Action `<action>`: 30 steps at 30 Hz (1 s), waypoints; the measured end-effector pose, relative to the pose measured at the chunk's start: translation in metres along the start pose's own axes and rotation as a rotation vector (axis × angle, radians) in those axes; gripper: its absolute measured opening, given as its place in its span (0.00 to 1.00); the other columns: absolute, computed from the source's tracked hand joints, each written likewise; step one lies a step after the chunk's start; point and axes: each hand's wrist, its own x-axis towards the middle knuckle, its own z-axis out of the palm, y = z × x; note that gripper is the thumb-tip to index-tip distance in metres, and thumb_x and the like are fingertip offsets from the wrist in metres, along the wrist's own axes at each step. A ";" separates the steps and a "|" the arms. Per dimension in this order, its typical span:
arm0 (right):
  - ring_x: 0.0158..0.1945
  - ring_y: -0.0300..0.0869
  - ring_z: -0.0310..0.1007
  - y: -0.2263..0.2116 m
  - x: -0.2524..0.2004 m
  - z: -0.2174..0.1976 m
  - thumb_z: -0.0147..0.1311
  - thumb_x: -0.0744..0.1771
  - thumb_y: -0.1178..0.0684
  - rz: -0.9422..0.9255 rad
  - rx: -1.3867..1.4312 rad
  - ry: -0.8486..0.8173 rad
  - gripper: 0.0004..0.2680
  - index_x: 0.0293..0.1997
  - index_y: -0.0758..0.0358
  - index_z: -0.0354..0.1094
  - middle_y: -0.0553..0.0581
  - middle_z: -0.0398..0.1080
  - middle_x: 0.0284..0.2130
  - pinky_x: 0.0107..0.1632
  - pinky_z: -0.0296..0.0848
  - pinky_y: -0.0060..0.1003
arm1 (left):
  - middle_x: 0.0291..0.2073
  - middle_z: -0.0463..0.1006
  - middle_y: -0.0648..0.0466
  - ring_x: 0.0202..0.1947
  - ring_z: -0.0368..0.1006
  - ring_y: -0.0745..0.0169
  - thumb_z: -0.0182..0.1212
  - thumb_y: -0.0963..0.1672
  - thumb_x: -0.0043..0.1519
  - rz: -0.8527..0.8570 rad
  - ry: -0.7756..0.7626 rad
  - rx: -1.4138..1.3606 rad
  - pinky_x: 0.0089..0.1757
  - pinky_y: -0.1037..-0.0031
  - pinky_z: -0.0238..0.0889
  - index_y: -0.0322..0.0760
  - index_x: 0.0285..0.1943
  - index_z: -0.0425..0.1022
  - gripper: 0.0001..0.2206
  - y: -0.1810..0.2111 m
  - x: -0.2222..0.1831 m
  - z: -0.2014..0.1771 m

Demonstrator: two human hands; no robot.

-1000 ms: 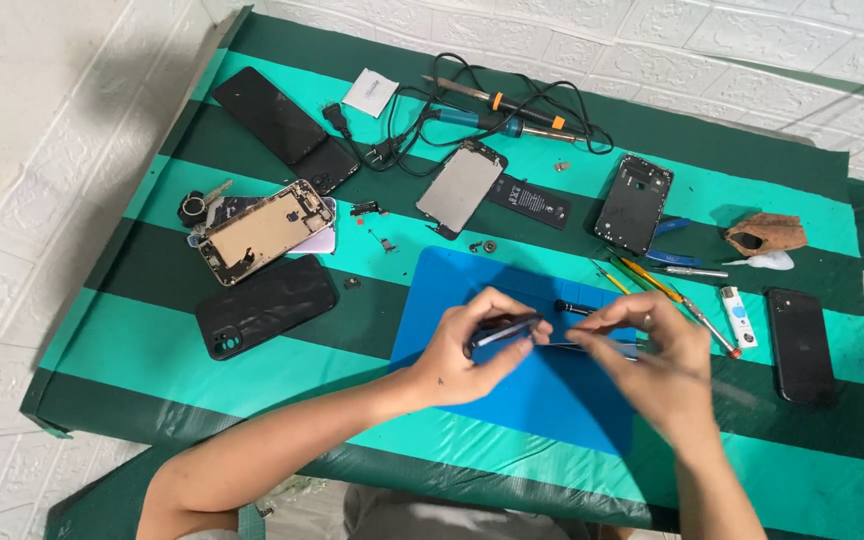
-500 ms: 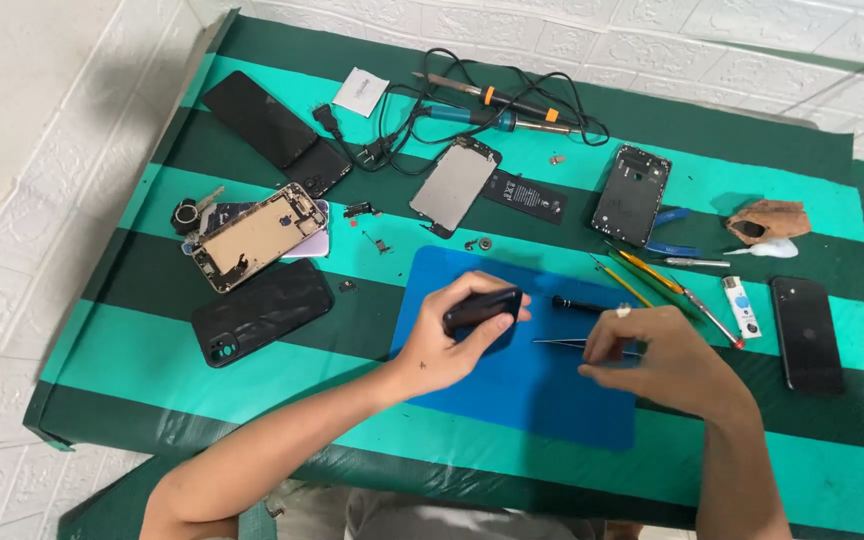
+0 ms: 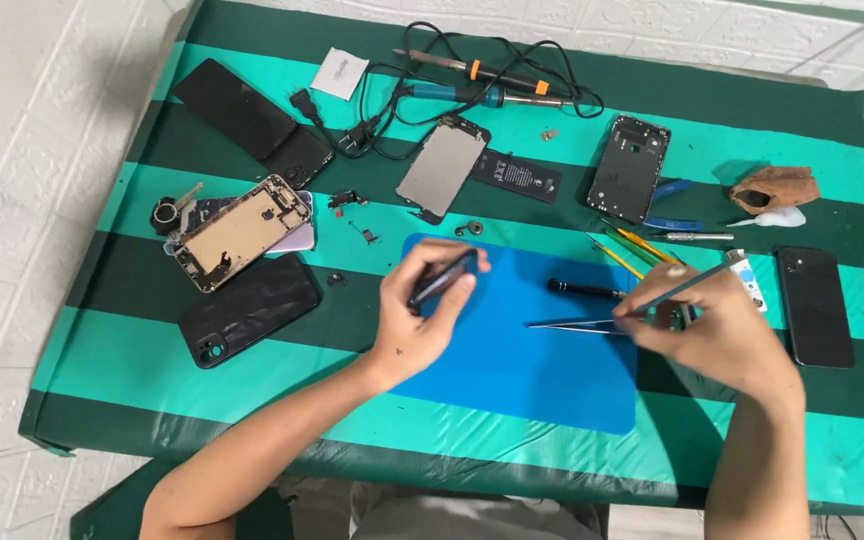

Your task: Disassembling a smartphone to inspect or replace internal components using specialized tools on a repair bench.

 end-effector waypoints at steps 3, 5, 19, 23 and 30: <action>0.38 0.39 0.80 0.007 -0.005 -0.006 0.67 0.62 0.60 -0.036 -0.112 0.091 0.02 0.33 0.61 0.82 0.53 0.81 0.34 0.38 0.76 0.34 | 0.49 0.79 0.49 0.52 0.79 0.54 0.57 0.44 0.71 -0.030 0.049 0.013 0.55 0.67 0.76 0.37 0.55 0.71 0.08 -0.003 0.000 -0.002; 0.40 0.37 0.79 0.015 -0.007 -0.007 0.67 0.63 0.58 -0.011 -0.237 0.115 0.02 0.35 0.58 0.84 0.50 0.80 0.36 0.38 0.73 0.33 | 0.49 0.80 0.49 0.53 0.79 0.55 0.56 0.46 0.72 -0.057 0.056 0.020 0.55 0.67 0.76 0.38 0.57 0.71 0.10 -0.004 0.000 -0.003; 0.39 0.41 0.73 -0.001 -0.012 -0.006 0.68 0.65 0.59 -0.157 -0.364 0.231 0.01 0.37 0.59 0.81 0.50 0.78 0.36 0.48 0.67 0.38 | 0.50 0.80 0.50 0.53 0.80 0.56 0.57 0.47 0.71 -0.082 0.022 0.052 0.54 0.69 0.77 0.38 0.56 0.71 0.10 -0.006 0.001 -0.004; 0.40 0.44 0.75 -0.014 -0.010 -0.004 0.66 0.66 0.62 -0.252 -0.216 0.290 0.02 0.39 0.67 0.79 0.56 0.76 0.34 0.47 0.72 0.36 | 0.50 0.80 0.50 0.53 0.80 0.56 0.57 0.47 0.71 -0.082 0.020 0.073 0.54 0.68 0.76 0.38 0.56 0.71 0.10 -0.005 0.001 -0.004; 0.39 0.46 0.78 -0.026 -0.001 0.009 0.64 0.65 0.63 -0.444 -0.074 0.298 0.03 0.39 0.69 0.76 0.60 0.78 0.36 0.50 0.74 0.42 | 0.49 0.80 0.50 0.52 0.80 0.58 0.57 0.46 0.71 -0.061 0.006 0.085 0.52 0.71 0.75 0.38 0.56 0.71 0.09 -0.004 0.001 -0.003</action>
